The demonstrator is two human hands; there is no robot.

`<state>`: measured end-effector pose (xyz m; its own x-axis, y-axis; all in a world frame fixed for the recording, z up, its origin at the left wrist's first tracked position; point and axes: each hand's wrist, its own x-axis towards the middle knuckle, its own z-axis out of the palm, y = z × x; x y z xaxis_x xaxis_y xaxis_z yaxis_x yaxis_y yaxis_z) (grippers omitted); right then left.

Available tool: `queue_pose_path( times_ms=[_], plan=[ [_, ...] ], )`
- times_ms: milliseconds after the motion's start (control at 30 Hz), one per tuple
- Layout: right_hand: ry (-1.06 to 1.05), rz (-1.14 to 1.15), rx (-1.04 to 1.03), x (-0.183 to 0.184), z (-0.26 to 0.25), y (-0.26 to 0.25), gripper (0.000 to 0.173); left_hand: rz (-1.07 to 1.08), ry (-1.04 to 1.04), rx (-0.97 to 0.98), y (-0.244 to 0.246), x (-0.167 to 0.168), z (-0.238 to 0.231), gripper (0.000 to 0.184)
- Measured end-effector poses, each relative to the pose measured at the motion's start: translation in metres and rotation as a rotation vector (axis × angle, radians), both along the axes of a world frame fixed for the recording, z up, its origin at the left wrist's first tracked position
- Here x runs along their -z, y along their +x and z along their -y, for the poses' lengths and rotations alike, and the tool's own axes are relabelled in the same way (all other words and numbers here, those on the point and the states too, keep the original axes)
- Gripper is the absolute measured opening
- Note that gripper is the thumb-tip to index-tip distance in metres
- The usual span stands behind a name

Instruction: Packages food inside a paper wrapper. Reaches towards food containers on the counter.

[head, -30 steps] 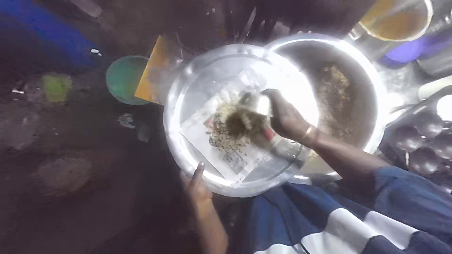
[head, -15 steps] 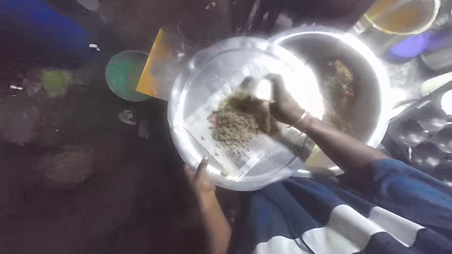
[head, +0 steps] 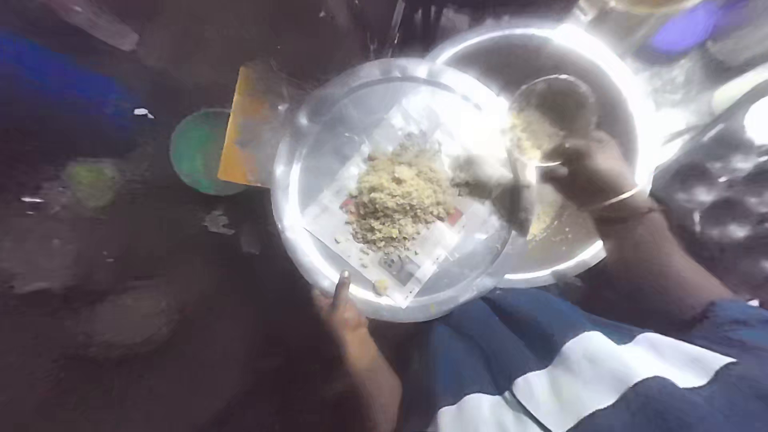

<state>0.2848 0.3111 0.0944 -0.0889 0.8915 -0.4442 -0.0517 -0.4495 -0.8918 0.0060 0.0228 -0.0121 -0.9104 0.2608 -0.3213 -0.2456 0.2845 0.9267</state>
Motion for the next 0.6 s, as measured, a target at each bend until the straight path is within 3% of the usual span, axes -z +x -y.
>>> queue_pose_path(
  times_ms=[67, 100, 167, 267, 333, 400, 467, 533, 600],
  plan=[
    [0.018, 0.222, 0.052, 0.011, 0.003, 0.031, 0.019, -0.041, -0.033, 0.014, -0.006, -0.003, 0.004, 0.052],
    [0.035, 0.385, -0.012, 0.014, 0.001, 0.052, 0.029, -0.050, -0.042, 0.029, -0.010, -0.003, 0.000, 0.053],
    [0.033, 0.714, -0.237, 0.019, 0.003, 0.094, 0.050, -0.065, -0.078, 0.079, -0.013, -0.004, 0.000, 0.057],
    [0.051, 1.085, -0.639, 0.063, -0.008, 0.146, 0.055, -0.091, -0.143, 0.167, -0.026, -0.009, -0.011, 0.064],
    [0.032, 1.221, -0.876, 0.078, -0.006, 0.149, 0.058, -0.092, -0.185, 0.266, -0.036, -0.012, -0.027, 0.070],
    [-0.018, 1.226, -1.006, 0.062, -0.006, 0.127, 0.056, -0.116, -0.230, 0.370, -0.042, -0.012, -0.051, 0.073],
    [0.020, 1.243, -1.005, 0.058, -0.007, 0.126, 0.044, -0.164, -0.307, 0.480, -0.042, -0.011, -0.077, 0.074],
    [0.069, 1.265, -0.823, 0.050, -0.009, 0.126, 0.021, -0.268, -0.396, 0.570, -0.032, -0.009, -0.104, 0.077],
    [0.057, 1.332, -0.583, 0.040, -0.006, 0.128, 0.024, -0.489, -0.472, 0.593, -0.010, -0.005, -0.127, 0.080]
  ],
)
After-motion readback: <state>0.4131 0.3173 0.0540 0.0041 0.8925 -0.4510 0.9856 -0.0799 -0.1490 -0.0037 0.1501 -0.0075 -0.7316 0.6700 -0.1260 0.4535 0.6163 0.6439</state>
